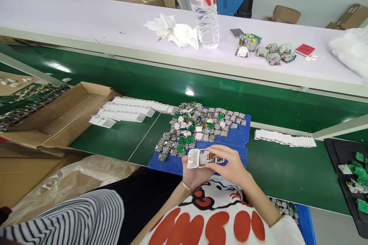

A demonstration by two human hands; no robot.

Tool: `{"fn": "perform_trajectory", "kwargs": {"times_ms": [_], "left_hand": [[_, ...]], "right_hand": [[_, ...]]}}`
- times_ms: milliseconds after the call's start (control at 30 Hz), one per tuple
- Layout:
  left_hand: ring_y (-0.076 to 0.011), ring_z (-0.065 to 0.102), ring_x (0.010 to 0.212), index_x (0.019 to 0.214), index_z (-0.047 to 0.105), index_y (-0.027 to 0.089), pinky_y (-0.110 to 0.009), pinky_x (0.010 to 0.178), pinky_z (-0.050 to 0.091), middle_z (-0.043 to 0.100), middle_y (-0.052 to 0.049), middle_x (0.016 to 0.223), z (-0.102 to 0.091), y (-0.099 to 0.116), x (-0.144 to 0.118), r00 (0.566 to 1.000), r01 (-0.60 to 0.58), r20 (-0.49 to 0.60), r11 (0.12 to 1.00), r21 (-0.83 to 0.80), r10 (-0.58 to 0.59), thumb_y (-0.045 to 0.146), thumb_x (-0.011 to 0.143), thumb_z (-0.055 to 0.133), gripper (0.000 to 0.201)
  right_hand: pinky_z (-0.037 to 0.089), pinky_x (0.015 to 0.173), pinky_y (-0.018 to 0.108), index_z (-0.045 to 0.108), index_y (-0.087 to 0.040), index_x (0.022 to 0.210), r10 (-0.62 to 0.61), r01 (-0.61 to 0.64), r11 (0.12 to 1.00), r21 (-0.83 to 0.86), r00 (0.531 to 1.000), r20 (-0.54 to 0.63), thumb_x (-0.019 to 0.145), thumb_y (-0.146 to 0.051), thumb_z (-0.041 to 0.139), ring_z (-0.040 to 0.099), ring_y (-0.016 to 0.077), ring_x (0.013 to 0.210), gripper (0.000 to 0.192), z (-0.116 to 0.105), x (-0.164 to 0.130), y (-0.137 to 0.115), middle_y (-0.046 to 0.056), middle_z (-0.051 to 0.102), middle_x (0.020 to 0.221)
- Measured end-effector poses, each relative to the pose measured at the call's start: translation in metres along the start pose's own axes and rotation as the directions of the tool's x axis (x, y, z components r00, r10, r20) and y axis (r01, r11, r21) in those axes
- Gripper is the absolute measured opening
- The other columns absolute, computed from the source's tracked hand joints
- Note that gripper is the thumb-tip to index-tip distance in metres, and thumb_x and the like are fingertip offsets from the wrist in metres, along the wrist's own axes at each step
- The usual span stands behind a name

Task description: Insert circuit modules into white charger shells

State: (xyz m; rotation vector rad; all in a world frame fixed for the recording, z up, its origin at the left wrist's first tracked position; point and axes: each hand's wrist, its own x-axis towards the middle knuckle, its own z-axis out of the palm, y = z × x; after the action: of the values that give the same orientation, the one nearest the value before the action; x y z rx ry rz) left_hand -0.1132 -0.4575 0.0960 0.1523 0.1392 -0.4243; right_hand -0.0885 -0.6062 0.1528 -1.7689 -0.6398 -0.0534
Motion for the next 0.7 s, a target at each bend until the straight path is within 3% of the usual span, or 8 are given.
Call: {"fn": "perform_trajectory", "kwargs": {"times_ms": [133,300,500,700], "left_hand": [[-0.0247,0.06,0.089,0.108,0.063,0.016,-0.034,0.075,0.04,0.07,-0.006,0.096,-0.002,0.002,-0.002,1.0,-0.012,-0.002,0.999,0.042,0.013,0.059,0.074,0.039,0.06],[-0.0209,0.06,0.086,0.107,0.063,0.014,-0.03,0.073,0.041,0.069,-0.006,0.097,0.0,0.0,-0.002,1.0,-0.006,0.021,0.999,0.032,0.005,0.059,0.074,0.038,0.061],[-0.022,0.06,0.087,0.105,0.063,0.013,-0.032,0.076,0.041,0.07,-0.006,0.095,0.002,-0.002,-0.002,1.0,-0.01,-0.02,1.0,0.011,0.011,0.055,0.074,0.04,0.057],[-0.022,0.059,0.083,0.095,0.065,0.015,-0.034,0.074,0.042,0.069,-0.006,0.092,-0.005,-0.004,-0.004,0.998,-0.061,-0.009,0.995,0.076,0.061,0.049,0.066,0.051,0.047]], "right_hand": [[0.06,0.078,0.031,0.063,-0.03,0.116,-0.048,0.052,0.997,0.06,0.997,-0.061,0.075,-0.02,0.07,0.062,0.0196,0.101,0.042,-0.002,-0.006,-0.002,0.005,0.066,0.112],[0.06,0.078,0.03,0.063,-0.031,0.116,-0.001,0.003,0.992,0.126,1.0,-0.019,0.075,-0.02,0.07,0.063,0.0188,0.1,0.043,0.004,-0.008,0.007,0.005,0.065,0.114],[0.056,0.087,0.037,0.063,-0.026,0.117,-0.059,0.059,0.998,-0.015,0.998,-0.025,0.078,-0.023,0.067,0.062,0.0209,0.104,0.039,0.005,-0.01,0.013,0.007,0.065,0.114],[0.05,0.093,0.042,0.058,-0.027,0.121,-0.153,0.167,0.97,-0.174,0.984,0.09,0.079,-0.029,0.066,0.059,0.0224,0.105,0.043,0.001,-0.008,0.0,0.008,0.066,0.113]]}}
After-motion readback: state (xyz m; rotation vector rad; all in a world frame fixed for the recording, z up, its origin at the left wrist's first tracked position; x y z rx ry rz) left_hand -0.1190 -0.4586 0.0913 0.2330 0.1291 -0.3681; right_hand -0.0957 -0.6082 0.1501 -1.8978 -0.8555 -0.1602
